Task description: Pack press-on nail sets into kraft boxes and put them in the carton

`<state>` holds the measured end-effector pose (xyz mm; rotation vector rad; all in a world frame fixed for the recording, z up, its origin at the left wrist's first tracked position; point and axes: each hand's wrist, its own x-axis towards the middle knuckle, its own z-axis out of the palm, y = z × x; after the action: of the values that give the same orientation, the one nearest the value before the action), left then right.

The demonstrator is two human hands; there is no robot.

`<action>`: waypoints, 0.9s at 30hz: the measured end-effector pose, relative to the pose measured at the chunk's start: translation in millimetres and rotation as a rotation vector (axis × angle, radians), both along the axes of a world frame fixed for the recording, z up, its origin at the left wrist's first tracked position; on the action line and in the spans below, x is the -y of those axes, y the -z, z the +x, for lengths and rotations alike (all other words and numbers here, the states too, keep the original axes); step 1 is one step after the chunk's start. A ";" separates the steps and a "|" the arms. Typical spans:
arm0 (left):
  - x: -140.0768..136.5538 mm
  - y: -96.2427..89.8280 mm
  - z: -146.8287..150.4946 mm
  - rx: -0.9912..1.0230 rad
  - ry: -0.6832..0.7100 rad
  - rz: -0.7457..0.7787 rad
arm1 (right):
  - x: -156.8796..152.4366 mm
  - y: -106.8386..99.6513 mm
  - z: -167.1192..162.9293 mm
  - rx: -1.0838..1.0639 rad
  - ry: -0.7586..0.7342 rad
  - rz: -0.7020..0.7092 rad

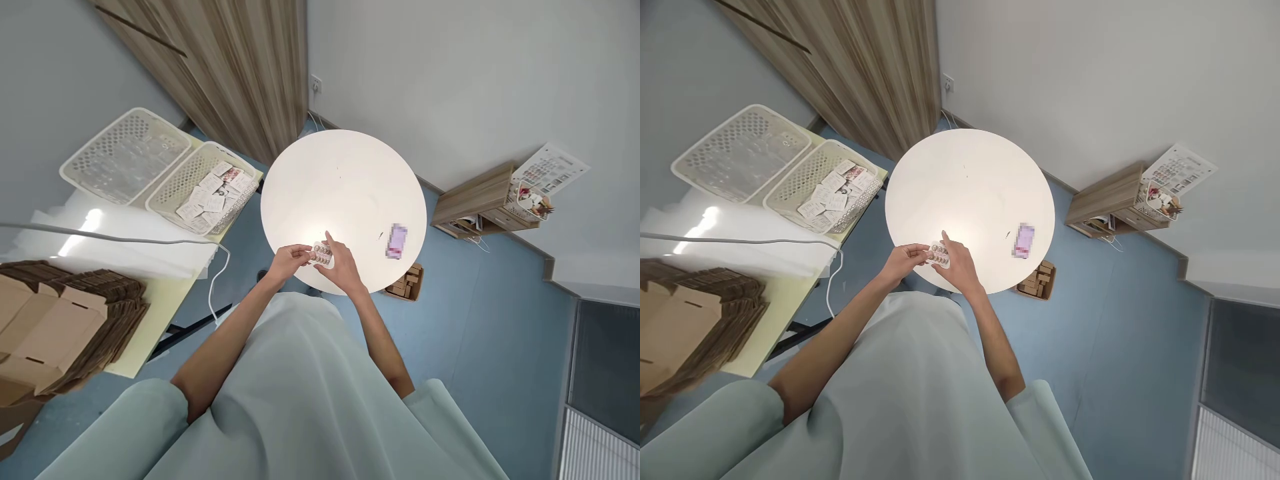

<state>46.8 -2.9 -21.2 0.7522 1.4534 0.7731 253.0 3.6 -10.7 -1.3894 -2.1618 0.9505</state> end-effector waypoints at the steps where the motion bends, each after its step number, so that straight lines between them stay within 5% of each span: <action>1: 2.4 2.1 0.2 -0.020 -0.002 0.002 | -0.5 3.6 -1.4 0.017 -0.013 -0.013; 8: 11.2 23.5 -21.9 -0.146 -0.065 0.011 | -6.3 38.7 -34.9 -0.005 -0.070 -0.085; 17: -20.8 41.5 -89.3 -0.292 0.027 0.004 | -24.0 79.7 -99.1 0.085 -0.039 -0.137; 27: -55.7 39.7 -175.5 -0.262 -0.055 0.069 | -34.5 59.1 -135.7 0.242 0.129 -0.113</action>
<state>-128.6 52.9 -60.9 0.8943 1.6948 0.7919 117.2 38.1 -69.8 -1.7566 -2.1827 0.9090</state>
